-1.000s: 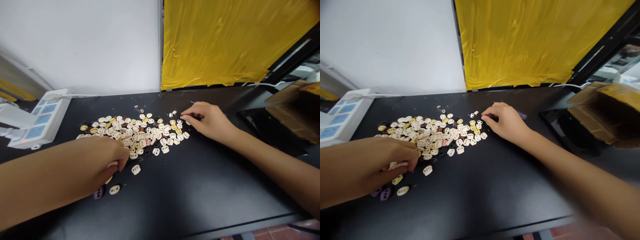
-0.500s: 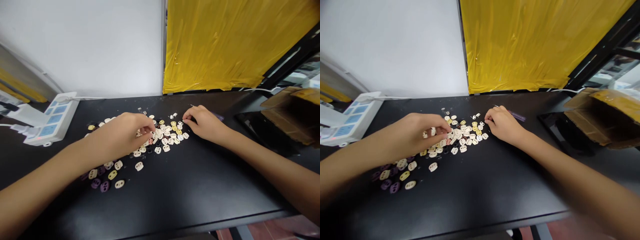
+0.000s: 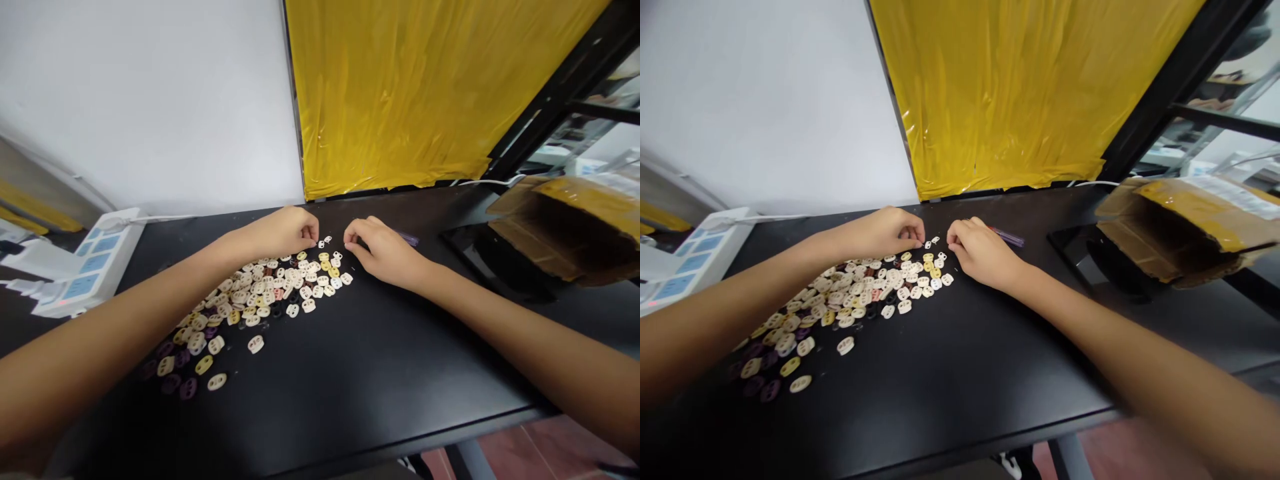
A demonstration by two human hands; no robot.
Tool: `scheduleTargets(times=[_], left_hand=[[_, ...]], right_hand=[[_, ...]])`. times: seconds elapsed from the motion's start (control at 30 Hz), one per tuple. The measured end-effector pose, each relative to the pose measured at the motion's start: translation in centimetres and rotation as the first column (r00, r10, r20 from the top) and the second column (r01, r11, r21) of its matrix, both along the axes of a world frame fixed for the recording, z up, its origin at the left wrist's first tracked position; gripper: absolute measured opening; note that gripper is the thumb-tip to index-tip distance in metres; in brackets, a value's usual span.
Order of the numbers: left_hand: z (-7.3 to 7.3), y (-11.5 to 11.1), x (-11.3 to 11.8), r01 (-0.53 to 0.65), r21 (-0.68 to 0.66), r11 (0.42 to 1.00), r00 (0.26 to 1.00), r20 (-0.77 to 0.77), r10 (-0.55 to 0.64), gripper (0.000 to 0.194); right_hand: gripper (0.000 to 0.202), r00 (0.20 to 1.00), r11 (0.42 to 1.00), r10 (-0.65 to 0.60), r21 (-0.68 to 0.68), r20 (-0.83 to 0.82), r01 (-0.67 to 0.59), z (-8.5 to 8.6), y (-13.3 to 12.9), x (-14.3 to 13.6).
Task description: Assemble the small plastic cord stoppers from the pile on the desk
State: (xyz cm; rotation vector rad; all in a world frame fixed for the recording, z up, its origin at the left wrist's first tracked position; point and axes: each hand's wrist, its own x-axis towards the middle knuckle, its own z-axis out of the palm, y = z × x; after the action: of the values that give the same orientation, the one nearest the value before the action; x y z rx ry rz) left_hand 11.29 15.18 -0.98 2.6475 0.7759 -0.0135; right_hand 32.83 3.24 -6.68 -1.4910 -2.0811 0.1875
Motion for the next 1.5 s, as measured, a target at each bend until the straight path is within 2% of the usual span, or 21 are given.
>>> scheduleTargets(times=[0.07, 0.13, 0.23, 0.3, 0.33, 0.43, 0.5, 0.57, 0.67, 0.83, 1.17, 1.33, 1.5], left_hand=[[-0.1, -0.1, 0.1, 0.005, -0.002, 1.0, 1.0, -0.029, -0.005, 0.016], [-0.3, -0.3, 0.2, 0.008, 0.032, 0.999, 0.997, -0.071, -0.006, 0.014], [-0.5, -0.8, 0.4, 0.01, 0.111, 0.994, 0.994, -0.111, 0.002, 0.012], [-0.3, -1.6, 0.4, -0.022, 0.114, 0.993, 0.995, -0.092, 0.033, 0.012], [-0.2, -2.1, 0.3, -0.045, 0.093, 0.995, 0.996, -0.07, 0.052, 0.012], [0.3, -4.2, -0.1, -0.084, -0.054, 0.995, 0.996, 0.015, 0.085, 0.016], [0.3, -5.6, -0.4, -0.055, -0.198, 0.979, 0.994, 0.079, 0.072, 0.018], [0.2, -6.6, -0.6, -0.01, -0.273, 0.962, 0.985, 0.161, 0.056, 0.019], [0.0, -7.4, -0.6, 0.014, -0.337, 0.941, 0.976, 0.208, 0.06, 0.023], [0.2, -7.5, -0.3, -0.017, -0.39, 0.921, 0.974, 0.201, 0.103, 0.027], [-0.4, -7.3, -0.2, -0.011, -0.408, 0.913, 0.968, 0.223, 0.111, 0.024], [-0.5, -7.5, 0.0, -0.038, -0.409, 0.912, 0.955, 0.255, 0.154, 0.02], [-0.1, -7.6, 0.0, -0.03, -0.388, 0.921, 0.956, 0.257, 0.139, 0.018]], right_hand=[[0.013, 0.997, 0.998, -0.008, 0.059, -0.07, 0.012, 0.1, -0.3, -0.1], [0.015, 0.987, 0.998, -0.022, 0.052, -0.162, 0.031, 0.4, -0.7, -0.2], [0.012, 0.92, 0.996, -0.047, -0.091, -0.388, 0.012, 0.9, -1.4, -0.5], [0.006, 0.819, 0.984, -0.073, -0.175, -0.569, -0.034, 1.2, -1.7, -0.5], [0.003, 0.76, 0.977, -0.089, -0.205, -0.644, -0.059, 1.3, -1.8, -0.5], [0.018, 0.609, 0.954, -0.157, -0.279, -0.777, -0.11, 1.6, -2.1, -0.5], [0.026, 0.557, 0.941, -0.187, -0.31, -0.809, -0.134, 1.8, -2.4, -0.6], [0.029, 0.533, 0.931, -0.189, -0.323, -0.825, -0.169, 2.0, -2.6, -1.0], [0.026, 0.537, 0.926, -0.164, -0.316, -0.827, -0.204, 2.2, -3.1, -1.5], [0.021, 0.579, 0.946, -0.113, -0.266, -0.807, -0.185, 1.9, -3.6, -1.8], [0.005, 0.775, 0.993, 0.055, -0.043, -0.63, -0.106, 1.6, -4.3, -2.0], [0.006, 0.851, 0.999, 0.044, 0.039, -0.524, -0.027, 1.5, -4.8, -2.5], [0.005, 0.838, 0.999, -0.004, 0.028, -0.545, 0.023, 1.5, -4.8, -2.5]])
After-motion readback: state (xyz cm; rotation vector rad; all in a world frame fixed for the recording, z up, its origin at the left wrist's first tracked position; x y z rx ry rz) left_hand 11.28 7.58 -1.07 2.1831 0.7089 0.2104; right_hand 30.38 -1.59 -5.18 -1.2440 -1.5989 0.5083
